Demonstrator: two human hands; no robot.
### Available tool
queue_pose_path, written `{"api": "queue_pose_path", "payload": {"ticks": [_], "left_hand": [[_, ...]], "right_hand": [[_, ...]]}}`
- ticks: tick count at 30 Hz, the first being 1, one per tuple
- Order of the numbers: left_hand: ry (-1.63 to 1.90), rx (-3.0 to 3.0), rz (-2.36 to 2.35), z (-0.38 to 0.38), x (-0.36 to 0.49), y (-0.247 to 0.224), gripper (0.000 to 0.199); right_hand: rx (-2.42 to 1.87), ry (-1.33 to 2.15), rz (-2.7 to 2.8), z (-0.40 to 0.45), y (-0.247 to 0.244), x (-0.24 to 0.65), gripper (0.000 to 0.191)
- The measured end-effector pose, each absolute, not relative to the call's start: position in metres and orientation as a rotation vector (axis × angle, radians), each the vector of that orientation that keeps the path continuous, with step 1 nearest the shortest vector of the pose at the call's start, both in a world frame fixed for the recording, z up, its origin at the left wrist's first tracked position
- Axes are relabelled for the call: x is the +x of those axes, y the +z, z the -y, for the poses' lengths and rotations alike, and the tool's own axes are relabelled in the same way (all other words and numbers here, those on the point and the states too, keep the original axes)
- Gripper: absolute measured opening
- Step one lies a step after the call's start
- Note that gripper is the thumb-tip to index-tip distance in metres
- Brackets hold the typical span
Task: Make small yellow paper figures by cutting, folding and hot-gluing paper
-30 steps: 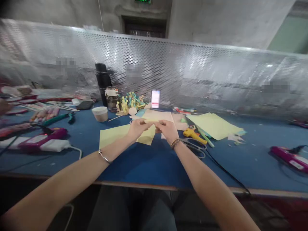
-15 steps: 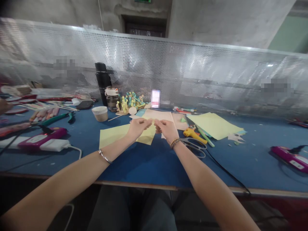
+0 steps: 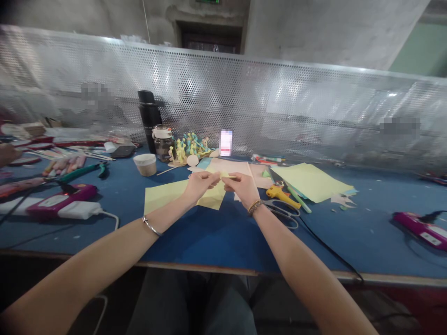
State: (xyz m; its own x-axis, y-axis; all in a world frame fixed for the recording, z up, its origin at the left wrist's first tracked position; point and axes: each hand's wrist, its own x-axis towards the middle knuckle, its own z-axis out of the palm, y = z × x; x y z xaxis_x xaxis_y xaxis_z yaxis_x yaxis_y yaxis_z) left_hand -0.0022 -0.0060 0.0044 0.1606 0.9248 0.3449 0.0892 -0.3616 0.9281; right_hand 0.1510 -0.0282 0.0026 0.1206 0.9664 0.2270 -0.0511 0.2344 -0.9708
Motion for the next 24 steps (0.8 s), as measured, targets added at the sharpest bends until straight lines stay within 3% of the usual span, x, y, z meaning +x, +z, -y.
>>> {"api": "queue_pose_path", "payload": {"ticks": [24], "left_hand": [[1.269, 1.698, -0.971, 0.0034, -0.0007, 0.0045, 0.032]], "right_hand": [[-0.981, 1.014, 1.191, 0.0292, 0.0024, 0.1526, 0.031]]}}
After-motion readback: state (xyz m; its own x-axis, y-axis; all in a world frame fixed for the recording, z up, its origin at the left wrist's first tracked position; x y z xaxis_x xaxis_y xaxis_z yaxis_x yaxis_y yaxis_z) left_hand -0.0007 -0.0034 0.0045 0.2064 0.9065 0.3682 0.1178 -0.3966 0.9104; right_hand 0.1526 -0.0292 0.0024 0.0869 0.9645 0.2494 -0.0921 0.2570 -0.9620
